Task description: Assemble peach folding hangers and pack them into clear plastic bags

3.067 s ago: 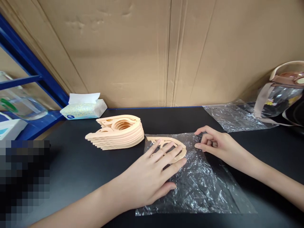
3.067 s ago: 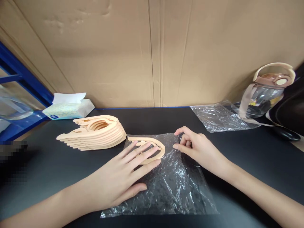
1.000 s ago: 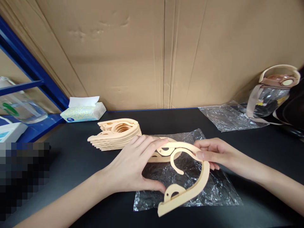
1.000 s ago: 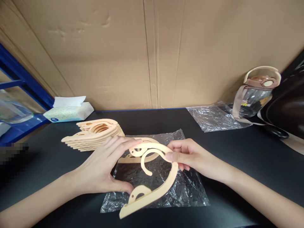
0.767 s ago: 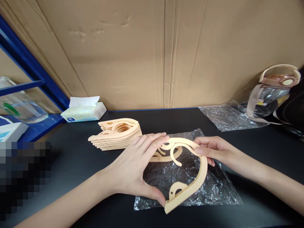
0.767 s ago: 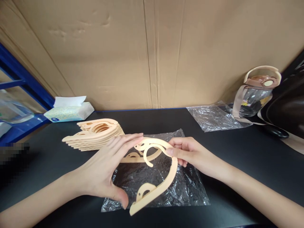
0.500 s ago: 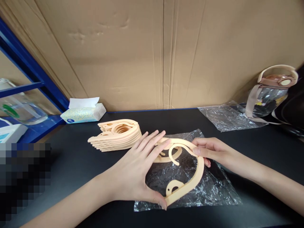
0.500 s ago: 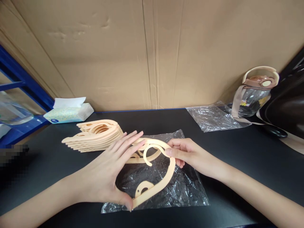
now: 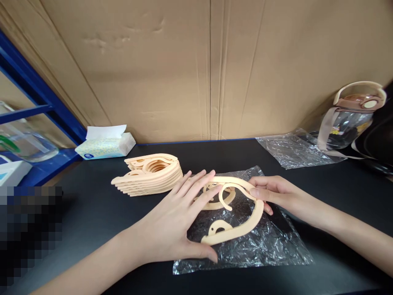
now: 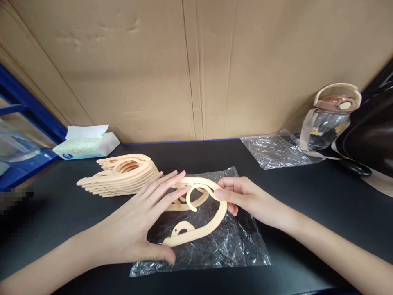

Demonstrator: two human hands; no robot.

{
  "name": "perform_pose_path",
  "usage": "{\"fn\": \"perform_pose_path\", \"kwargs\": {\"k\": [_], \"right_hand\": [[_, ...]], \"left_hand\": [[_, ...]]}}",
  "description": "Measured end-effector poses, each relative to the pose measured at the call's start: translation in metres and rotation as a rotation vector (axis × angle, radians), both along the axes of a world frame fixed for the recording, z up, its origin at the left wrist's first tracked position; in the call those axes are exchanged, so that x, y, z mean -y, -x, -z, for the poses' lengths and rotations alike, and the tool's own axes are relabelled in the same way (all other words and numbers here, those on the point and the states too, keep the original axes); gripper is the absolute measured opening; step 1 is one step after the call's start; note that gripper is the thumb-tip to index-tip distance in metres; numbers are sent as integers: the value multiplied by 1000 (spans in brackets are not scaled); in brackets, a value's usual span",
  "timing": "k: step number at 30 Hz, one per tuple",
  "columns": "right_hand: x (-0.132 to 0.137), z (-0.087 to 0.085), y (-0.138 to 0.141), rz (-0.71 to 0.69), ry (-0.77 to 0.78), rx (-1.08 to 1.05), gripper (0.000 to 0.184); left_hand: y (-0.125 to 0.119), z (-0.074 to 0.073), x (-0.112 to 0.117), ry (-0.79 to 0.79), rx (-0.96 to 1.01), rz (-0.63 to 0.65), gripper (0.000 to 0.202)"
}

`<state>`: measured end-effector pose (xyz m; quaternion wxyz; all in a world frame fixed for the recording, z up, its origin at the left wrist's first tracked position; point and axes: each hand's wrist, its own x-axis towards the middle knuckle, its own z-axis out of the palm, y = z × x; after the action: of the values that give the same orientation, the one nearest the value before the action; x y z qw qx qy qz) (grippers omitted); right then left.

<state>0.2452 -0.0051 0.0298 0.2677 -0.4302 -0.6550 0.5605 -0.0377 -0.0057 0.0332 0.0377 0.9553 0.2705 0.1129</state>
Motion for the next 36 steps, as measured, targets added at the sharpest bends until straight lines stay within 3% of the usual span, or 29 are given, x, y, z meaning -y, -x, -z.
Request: {"fn": "perform_pose_path", "kwargs": {"k": [6,11,16,18,21,24,27,31,34,36], "right_hand": [[2,-1,-1,-76,16,-23,35],[3,-3,-1,-80,10,-25,32],[5,-5,-1,-83,4,2,31],[7,-6,-1,-81,-89,102,31],[11,-7,0,-33,-451,318,31],[18,-7,4,-1,-878,487,62],[25,-8,12,-64,-1108,608,76],[31,-8,19,-78,-1165,626,82],[29,-10,12,-69,-1058,640,85],[22,-14,-4,-39,-946,689,81]], "left_hand": [[1,-2,-4,-51,87,-33,62],[3,-5,-5,-62,121,-22,73],[3,-6,-2,-56,126,-53,69],[2,-5,-1,-96,141,-51,68],[0,-3,3,-194,173,-49,67],[-5,-2,8,-233,220,-86,68],[-12,1,14,-225,261,-94,72],[-17,3,18,-236,290,-51,76],[-15,0,15,-121,293,-32,86],[-10,-3,12,-14,280,-35,77]]}}
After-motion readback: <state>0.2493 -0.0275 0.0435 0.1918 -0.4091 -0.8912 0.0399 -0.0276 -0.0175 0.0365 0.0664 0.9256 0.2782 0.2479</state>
